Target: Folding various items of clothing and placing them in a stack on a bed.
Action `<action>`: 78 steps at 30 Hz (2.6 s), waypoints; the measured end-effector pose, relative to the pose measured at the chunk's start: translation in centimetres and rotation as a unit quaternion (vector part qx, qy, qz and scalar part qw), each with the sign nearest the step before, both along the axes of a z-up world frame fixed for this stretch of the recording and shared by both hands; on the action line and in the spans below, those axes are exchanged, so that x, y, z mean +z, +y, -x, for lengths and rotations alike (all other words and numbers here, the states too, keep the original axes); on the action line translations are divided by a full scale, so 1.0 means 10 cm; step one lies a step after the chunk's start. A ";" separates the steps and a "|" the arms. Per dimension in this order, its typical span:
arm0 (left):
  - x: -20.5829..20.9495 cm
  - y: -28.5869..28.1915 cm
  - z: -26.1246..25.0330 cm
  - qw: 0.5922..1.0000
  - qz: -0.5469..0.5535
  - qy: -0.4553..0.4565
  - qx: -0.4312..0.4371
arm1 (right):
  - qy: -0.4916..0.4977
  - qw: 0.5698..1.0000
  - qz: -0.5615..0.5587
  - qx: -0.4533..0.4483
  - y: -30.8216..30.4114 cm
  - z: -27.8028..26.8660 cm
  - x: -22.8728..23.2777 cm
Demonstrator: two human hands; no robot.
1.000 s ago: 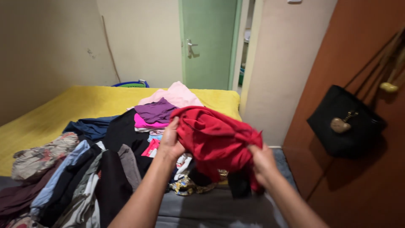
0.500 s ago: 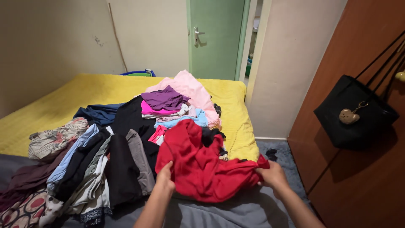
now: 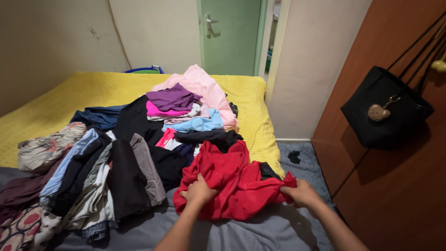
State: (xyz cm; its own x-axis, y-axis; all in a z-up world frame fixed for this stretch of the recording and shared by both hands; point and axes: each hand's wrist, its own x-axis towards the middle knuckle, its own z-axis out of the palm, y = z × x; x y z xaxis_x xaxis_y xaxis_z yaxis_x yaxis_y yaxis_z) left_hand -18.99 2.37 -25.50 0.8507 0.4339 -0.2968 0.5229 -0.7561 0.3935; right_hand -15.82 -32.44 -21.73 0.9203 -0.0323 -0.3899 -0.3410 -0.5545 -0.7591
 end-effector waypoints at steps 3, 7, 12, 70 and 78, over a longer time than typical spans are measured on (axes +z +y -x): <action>-0.81 0.33 -0.62 0.999 0.019 -0.030 0.024 | 0.026 0.995 -0.091 -0.035 -0.11 -0.13 -0.13; -0.19 0.60 -0.81 0.942 0.293 -0.112 0.119 | -0.002 0.980 -0.160 -0.118 -0.30 -0.37 0.11; 1.26 1.22 -1.02 0.523 0.782 -0.335 0.041 | -0.126 0.850 -0.490 -0.148 -0.76 -1.03 0.55; 2.74 1.36 -0.82 0.777 0.594 -0.202 -0.054 | -0.381 0.844 0.373 0.058 -0.59 -1.42 2.21; 1.85 1.40 -1.12 0.746 0.635 -0.175 0.097 | -0.178 0.978 0.086 0.067 0.10 -1.51 0.73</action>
State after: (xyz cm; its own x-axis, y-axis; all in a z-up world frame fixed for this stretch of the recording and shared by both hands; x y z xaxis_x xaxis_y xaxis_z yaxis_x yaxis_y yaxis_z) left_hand -7.79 16.42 -7.03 0.9300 0.1162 -0.3486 0.2721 0.4198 0.8659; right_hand -0.69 -31.48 -14.46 0.9971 0.0616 -0.0441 0.0124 -0.7067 -0.7074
